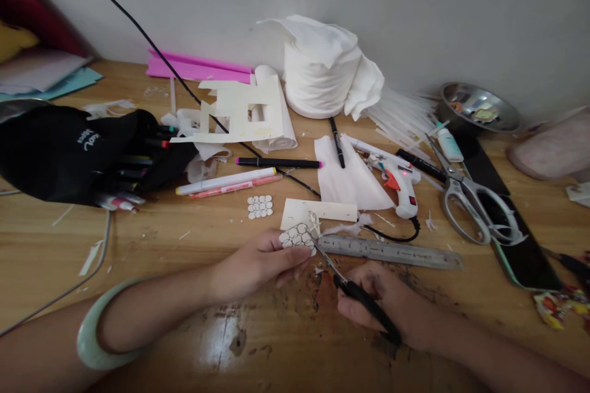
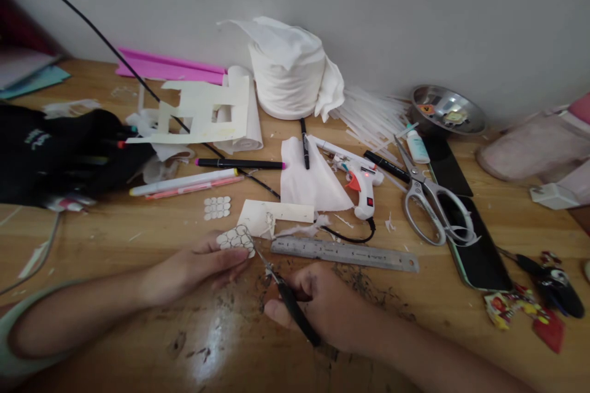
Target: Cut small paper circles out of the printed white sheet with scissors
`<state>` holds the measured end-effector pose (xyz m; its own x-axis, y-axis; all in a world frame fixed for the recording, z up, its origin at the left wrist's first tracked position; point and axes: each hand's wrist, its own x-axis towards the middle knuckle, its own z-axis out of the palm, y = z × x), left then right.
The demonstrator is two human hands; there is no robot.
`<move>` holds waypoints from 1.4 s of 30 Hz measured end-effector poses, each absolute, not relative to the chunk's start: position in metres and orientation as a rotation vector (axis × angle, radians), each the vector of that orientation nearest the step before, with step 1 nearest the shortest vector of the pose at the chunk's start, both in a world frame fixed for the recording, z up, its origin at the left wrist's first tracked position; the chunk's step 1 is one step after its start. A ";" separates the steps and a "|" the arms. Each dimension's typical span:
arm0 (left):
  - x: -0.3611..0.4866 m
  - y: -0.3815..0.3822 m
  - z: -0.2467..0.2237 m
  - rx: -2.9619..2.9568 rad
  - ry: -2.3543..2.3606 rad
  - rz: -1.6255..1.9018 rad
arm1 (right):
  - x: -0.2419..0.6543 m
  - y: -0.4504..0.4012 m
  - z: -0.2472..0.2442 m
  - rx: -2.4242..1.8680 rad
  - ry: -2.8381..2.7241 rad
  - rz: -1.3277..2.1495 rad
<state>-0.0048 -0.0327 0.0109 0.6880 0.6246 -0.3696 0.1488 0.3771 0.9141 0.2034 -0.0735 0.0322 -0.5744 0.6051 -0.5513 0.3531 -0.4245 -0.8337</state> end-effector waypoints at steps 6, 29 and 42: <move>-0.004 -0.033 0.011 1.149 0.800 0.352 | 0.205 -0.073 0.028 -1.342 -1.594 2.122; -0.003 -0.031 0.015 1.052 0.796 0.409 | 0.205 -0.072 0.022 -1.182 -1.426 2.254; -0.004 -0.033 0.011 1.191 0.770 0.338 | 0.210 -0.073 0.017 -1.271 -1.512 2.178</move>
<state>-0.0036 -0.0334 0.0113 0.7049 0.6134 -0.3562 0.1522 0.3597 0.9206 0.2097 -0.0732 0.0173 -0.6099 0.5879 -0.5314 0.2920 -0.4566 -0.8404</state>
